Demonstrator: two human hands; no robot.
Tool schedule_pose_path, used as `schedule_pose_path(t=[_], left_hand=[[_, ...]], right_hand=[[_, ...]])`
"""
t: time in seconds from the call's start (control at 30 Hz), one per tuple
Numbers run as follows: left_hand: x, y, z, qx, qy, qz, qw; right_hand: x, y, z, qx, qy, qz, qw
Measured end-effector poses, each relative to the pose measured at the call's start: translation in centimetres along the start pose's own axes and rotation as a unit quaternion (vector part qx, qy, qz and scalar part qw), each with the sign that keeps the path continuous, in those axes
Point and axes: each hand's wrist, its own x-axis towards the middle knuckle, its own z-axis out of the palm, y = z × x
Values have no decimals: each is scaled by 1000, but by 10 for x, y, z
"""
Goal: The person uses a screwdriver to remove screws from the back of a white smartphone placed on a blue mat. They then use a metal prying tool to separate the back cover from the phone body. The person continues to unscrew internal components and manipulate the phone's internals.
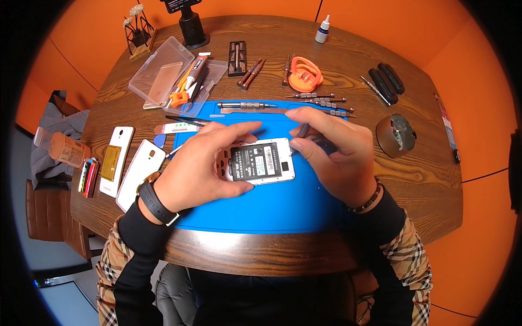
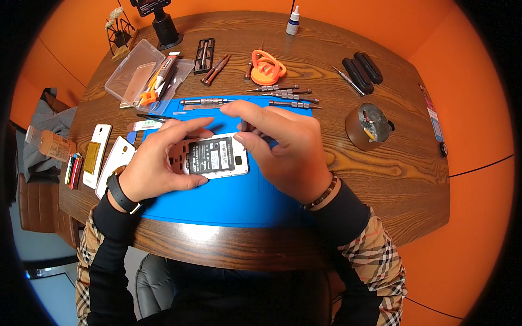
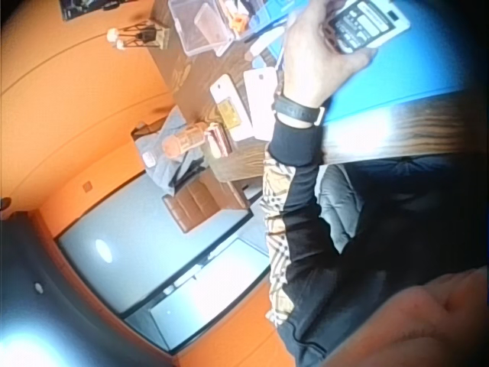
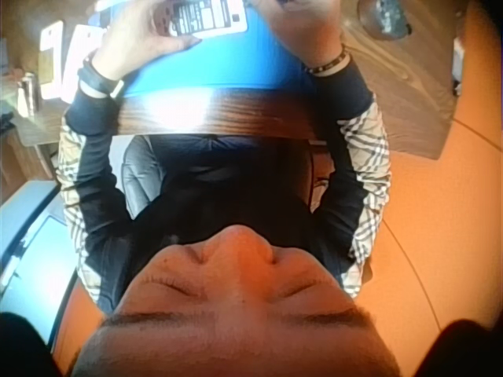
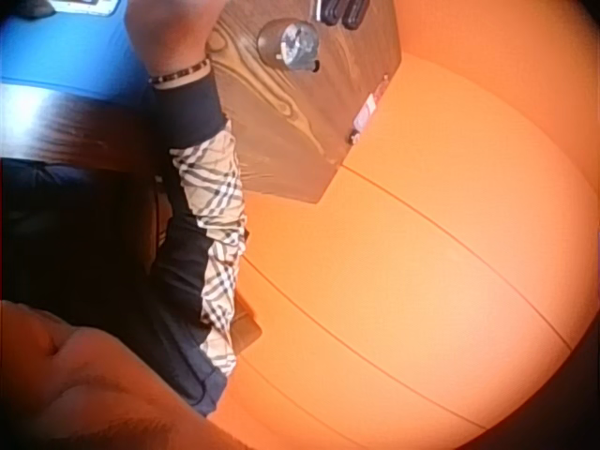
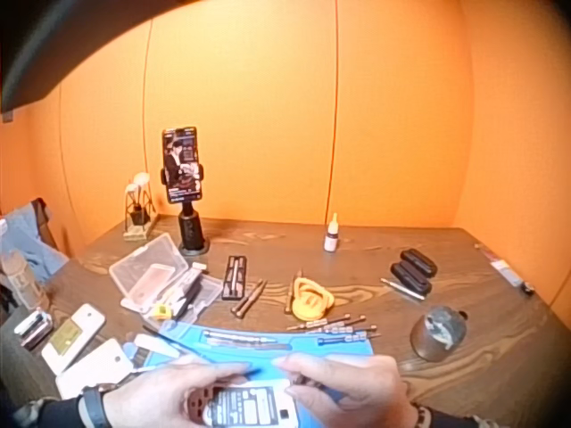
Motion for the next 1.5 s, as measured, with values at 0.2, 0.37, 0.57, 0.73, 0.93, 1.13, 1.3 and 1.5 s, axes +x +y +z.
schedule_pose_path(t=[0.2, 0.37, 0.57, 0.73, 0.93, 1.13, 1.3, 1.5], left_hand=[[-1, 2, -2, 3, -16, -17, 1000], [0, 3, -3, 4, -20, -22, 1000], [0, 4, -4, 15, -21, -14, 1000], [-1, 5, -4, 7, -23, -25, 999], [0, 6, -5, 10, -26, -24, 999], [0, 6, -4, -4, -24, -32, 999], [0, 5, -4, 0, -26, -33, 999], [-1, 5, -4, -7, -24, -30, 999]], right_hand=[[-1, 2, 3, 36, -1, -31, 999], [-3, 3, -1, 25, -10, -11, 1000], [-2, 9, 0, 9, 0, -24, 1000], [-5, 8, 0, 33, -10, 0, 999], [-4, 6, 2, 56, -12, -9, 998], [-4, 6, -1, 40, -29, 6, 999], [-5, 5, 7, 107, -2, 43, 993], [-2, 7, -4, 4, -48, -23, 999]])
